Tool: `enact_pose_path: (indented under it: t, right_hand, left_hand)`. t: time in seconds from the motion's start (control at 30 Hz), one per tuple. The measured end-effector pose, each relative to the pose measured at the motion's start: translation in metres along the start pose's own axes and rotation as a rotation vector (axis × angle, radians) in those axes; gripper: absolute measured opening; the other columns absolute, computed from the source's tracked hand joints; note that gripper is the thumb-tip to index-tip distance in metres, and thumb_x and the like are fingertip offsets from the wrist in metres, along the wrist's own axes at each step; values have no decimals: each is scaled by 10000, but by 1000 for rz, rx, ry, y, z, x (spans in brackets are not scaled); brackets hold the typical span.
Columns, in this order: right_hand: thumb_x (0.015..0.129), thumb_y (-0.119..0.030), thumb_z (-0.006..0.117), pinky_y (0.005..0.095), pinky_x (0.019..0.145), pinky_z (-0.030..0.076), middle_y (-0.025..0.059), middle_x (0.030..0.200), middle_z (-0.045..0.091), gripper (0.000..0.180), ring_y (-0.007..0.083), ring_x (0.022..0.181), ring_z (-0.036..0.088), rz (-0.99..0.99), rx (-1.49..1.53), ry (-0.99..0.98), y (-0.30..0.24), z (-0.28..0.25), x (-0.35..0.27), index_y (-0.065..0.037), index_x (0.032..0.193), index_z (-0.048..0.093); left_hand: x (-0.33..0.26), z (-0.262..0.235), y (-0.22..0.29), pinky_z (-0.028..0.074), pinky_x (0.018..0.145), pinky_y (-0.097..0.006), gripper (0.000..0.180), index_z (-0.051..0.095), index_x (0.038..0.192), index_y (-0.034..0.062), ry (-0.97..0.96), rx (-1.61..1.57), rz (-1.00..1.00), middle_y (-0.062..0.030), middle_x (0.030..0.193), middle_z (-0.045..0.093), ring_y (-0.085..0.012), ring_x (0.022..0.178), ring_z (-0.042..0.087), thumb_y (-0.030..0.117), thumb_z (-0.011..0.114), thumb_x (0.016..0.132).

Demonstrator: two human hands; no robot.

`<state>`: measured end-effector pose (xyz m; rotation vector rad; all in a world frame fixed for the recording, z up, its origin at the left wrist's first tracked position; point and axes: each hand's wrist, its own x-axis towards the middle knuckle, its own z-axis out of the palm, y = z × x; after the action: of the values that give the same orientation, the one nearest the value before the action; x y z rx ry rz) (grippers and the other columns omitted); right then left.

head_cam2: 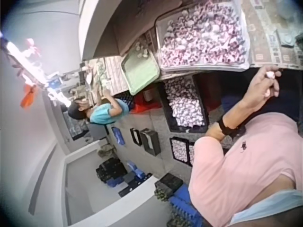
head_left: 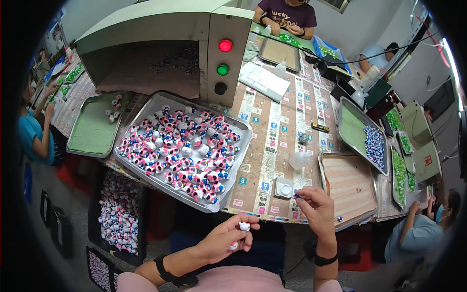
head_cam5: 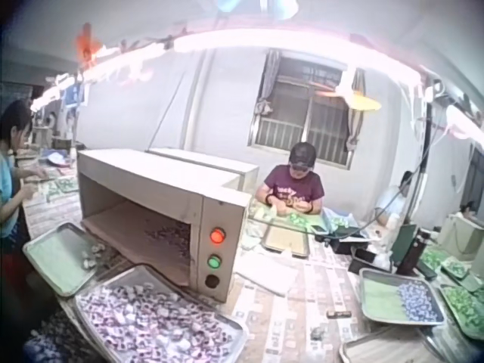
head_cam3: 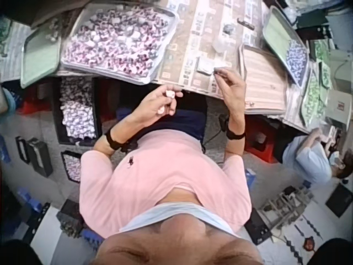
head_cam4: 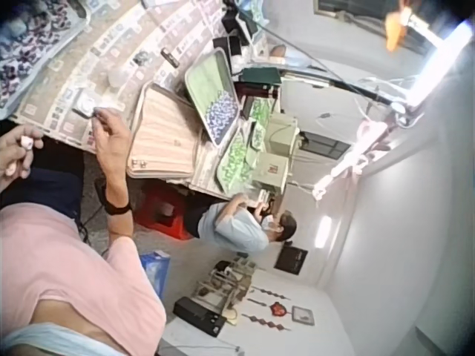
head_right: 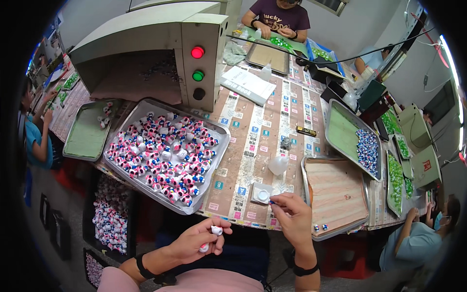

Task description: The person sits at a factory workstation and repeatedly assembles small cylindrical objects. They pick up a white base from a tray, attach a small blue and white component to it, and place the finished item into a metal tray. The process is repetitive and involves handling small parts by hand.

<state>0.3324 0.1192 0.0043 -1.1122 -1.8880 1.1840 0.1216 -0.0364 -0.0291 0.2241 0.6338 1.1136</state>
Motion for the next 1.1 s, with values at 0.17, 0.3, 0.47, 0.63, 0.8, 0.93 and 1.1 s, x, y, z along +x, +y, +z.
enact_pose_path:
  t: [0.17, 0.3, 0.47, 0.63, 0.8, 0.93, 1.1]
  right_hand:
    - [794, 16, 683, 271, 673, 517, 107, 888, 653, 176, 191, 770, 647, -63, -295, 6, -12, 14, 15, -12, 967, 685]
    - [780, 4, 697, 272, 637, 516, 109, 890, 661, 155, 191, 750, 649, -166, -499, -7, -6, 19, 24, -9, 935, 695]
    - [774, -22, 709, 301, 621, 512, 113, 866, 656, 136, 230, 744, 646, -225, -615, -54, -3, 18, 26, -22, 909, 700]
    - [768, -26, 703, 350, 676, 498, 119, 845, 650, 122, 279, 779, 636, -216, -568, -36, -5, 21, 24, -28, 890, 698]
    - [756, 5, 711, 315, 656, 498, 112, 856, 659, 146, 239, 765, 638, -189, -416, -4, -9, 22, 17, -17, 900, 698]
    - [763, 12, 717, 263, 630, 503, 100, 879, 671, 170, 176, 756, 644, -162, -275, -47, -28, 19, 0, -12, 930, 702]
    - [782, -6, 734, 234, 648, 513, 95, 915, 679, 176, 136, 776, 642, -60, -23, -181, -42, 25, -30, 2, 955, 705]
  left_hand:
    - [-1, -1, -1, 520, 751, -290, 327, 426, 1316, -18, -6, -209, 4, -134, 1141, 541, -180, 829, 604, 60, 401, 999]
    - [-6, -1, 2, 536, 824, -291, 323, 448, 1307, -20, -42, -117, -12, -120, 1125, 560, -171, 907, 619, 101, 436, 1007]
    - [-8, -5, 0, 543, 833, -263, 318, 488, 1280, -17, -47, -59, 38, -109, 1143, 569, -155, 952, 618, 111, 500, 989]
    - [-1, -6, -4, 543, 826, -260, 296, 509, 1255, -3, -46, -100, 85, -114, 1164, 583, -158, 967, 619, 67, 528, 968]
    - [2, 0, -1, 531, 832, -244, 324, 516, 1250, -2, 8, -76, 94, -80, 1179, 577, -154, 1054, 608, 57, 585, 939]
    - [5, 3, 1, 540, 794, -231, 355, 516, 1267, 9, 46, -51, 80, -72, 1155, 595, -151, 1054, 616, 44, 602, 924]
    - [10, 2, -4, 547, 745, -215, 370, 522, 1275, 21, 62, -25, 72, -61, 1124, 613, -148, 1016, 633, 40, 611, 916]
